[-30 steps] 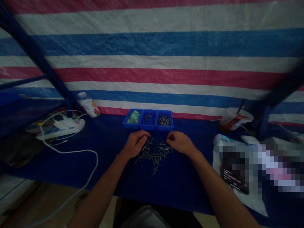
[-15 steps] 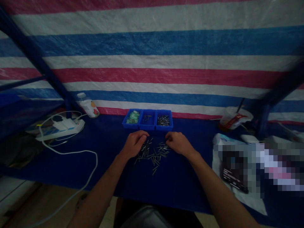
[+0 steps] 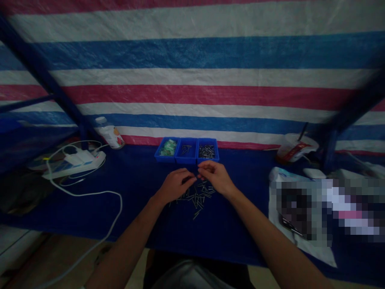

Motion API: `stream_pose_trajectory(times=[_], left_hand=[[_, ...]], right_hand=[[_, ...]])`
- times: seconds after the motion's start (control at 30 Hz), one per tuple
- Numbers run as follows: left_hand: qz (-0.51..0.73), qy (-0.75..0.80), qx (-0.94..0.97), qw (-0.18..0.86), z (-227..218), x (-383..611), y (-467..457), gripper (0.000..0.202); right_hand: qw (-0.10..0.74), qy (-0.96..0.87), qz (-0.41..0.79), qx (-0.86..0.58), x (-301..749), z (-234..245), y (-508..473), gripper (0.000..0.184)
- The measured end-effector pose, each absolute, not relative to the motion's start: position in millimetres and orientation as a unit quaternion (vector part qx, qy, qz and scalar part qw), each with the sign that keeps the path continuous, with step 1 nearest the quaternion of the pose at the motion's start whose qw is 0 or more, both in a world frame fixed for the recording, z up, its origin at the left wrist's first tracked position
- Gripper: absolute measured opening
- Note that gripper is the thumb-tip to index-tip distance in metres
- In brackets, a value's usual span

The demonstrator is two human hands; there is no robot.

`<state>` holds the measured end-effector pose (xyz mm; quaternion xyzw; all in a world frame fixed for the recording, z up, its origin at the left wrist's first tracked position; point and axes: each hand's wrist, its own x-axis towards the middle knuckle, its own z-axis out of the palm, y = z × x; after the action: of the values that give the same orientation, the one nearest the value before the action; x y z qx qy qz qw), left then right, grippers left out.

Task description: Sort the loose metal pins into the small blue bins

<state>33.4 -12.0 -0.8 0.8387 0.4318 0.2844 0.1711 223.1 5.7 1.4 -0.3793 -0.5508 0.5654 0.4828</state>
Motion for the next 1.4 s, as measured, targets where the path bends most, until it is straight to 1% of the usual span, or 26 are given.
stream_pose_trajectory(times=[0.1,0.2,0.47,0.73,0.93,1.23,1.4], left_hand=[[0.292,0.427,0.841,0.16,-1.4,33.4,-10.7,0.032],[0.307,0.43,0.833,0.165,-1.7,32.3,-9.7,0.027],[0.334,0.436,0.818,0.172,-2.2,30.3,-8.1,0.026],[0.349,0.462,0.796,0.177,-1.3,31.7,-9.3,0.022],[0.361,0.446,0.8,0.178,-3.6,34.6,-8.5,0.022],[0.364,0.434,0.805,0.177,-3.0,36.1,-9.9,0.022],[0.37,0.431,0.803,0.182,-5.0,39.3,-9.8,0.023]], right_hand=[[0.493,-0.536,0.58,-0.365,220.0,-0.2,5.6,0.026],[0.491,-0.539,0.575,-0.371,220.3,-1.7,6.4,0.024],[0.438,-0.621,0.5,-0.415,222.4,-3.4,5.4,0.019],[0.479,-0.591,0.482,-0.434,223.3,-5.5,8.6,0.025],[0.48,-0.586,0.488,-0.435,224.0,-7.1,9.1,0.035],[0.487,-0.591,0.483,-0.425,225.2,-4.4,9.6,0.032],[0.493,-0.586,0.48,-0.428,226.1,-4.1,9.1,0.034]])
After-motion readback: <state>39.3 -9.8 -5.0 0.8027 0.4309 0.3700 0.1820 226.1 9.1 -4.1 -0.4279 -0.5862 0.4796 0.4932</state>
